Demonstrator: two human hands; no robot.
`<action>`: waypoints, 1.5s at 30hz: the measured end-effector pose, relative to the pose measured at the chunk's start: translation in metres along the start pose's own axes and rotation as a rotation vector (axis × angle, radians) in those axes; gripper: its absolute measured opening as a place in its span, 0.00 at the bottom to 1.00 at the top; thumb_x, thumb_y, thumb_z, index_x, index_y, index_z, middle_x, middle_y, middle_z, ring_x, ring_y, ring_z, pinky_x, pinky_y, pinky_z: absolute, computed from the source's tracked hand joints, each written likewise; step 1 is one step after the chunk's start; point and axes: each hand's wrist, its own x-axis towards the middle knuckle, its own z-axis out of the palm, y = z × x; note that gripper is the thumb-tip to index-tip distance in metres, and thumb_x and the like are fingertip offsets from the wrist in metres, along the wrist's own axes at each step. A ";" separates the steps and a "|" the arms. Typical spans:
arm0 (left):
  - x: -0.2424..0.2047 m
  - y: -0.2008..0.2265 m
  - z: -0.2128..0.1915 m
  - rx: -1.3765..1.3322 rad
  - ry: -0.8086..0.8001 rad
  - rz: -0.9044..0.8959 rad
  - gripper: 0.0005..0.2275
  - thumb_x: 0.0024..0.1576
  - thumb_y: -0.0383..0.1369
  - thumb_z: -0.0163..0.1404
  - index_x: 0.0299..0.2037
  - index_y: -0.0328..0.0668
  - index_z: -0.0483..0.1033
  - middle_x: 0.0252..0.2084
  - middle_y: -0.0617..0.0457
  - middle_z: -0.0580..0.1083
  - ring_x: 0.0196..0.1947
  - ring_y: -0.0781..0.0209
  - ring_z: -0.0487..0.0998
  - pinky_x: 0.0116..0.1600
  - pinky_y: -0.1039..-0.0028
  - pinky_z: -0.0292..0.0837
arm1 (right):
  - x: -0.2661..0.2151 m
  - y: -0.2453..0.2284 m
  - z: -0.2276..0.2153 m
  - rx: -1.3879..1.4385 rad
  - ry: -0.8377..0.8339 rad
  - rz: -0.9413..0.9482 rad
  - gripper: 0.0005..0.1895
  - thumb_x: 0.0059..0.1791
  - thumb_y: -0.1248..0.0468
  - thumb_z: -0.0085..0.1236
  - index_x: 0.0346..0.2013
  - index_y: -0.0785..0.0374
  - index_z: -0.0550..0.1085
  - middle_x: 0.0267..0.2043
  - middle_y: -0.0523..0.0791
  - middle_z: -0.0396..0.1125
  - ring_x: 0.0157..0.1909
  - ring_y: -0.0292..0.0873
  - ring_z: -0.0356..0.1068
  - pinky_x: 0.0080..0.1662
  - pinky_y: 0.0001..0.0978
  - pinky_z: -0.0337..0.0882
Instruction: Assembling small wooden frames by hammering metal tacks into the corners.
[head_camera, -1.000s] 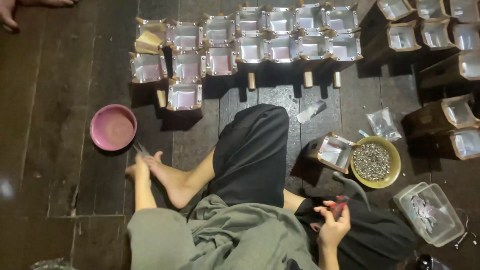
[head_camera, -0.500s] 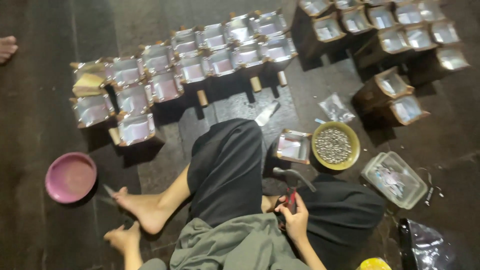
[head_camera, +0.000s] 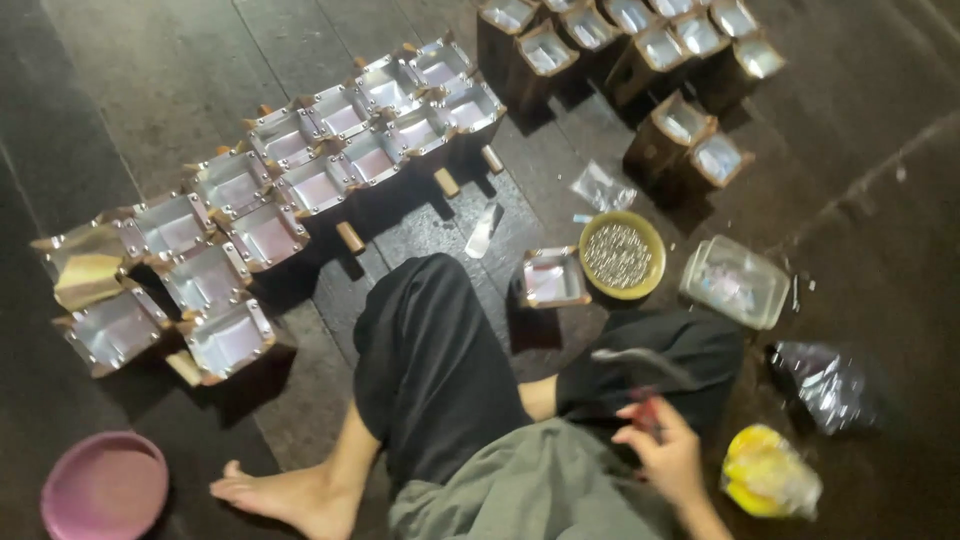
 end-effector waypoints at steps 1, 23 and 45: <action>0.026 0.044 0.049 -0.068 0.010 0.053 0.12 0.63 0.26 0.44 0.51 0.26 0.57 0.39 0.37 0.65 0.31 0.50 0.64 0.37 0.65 0.62 | -0.014 -0.017 -0.005 -0.078 0.068 0.034 0.28 0.40 0.80 0.60 0.56 0.70 0.72 0.43 0.51 0.76 0.33 0.45 0.75 0.36 0.32 0.73; -0.159 0.359 0.264 -0.677 -1.433 -0.003 0.27 0.67 0.55 0.30 0.23 0.45 0.62 0.17 0.42 0.64 0.20 0.44 0.70 0.28 0.63 0.65 | -0.058 -0.279 0.053 -0.723 0.389 -0.159 0.37 0.32 0.67 0.75 0.56 0.57 0.77 0.31 0.49 0.75 0.13 0.50 0.73 0.12 0.32 0.68; -0.155 0.383 0.352 -0.394 -0.978 0.256 0.20 0.44 0.28 0.64 0.43 0.46 0.67 0.40 0.52 0.70 0.40 0.51 0.73 0.45 0.67 0.73 | 0.151 0.020 0.048 -0.562 -0.323 0.437 0.23 0.40 0.62 0.62 0.49 0.68 0.77 0.43 0.58 0.76 0.51 0.57 0.77 0.50 0.47 0.76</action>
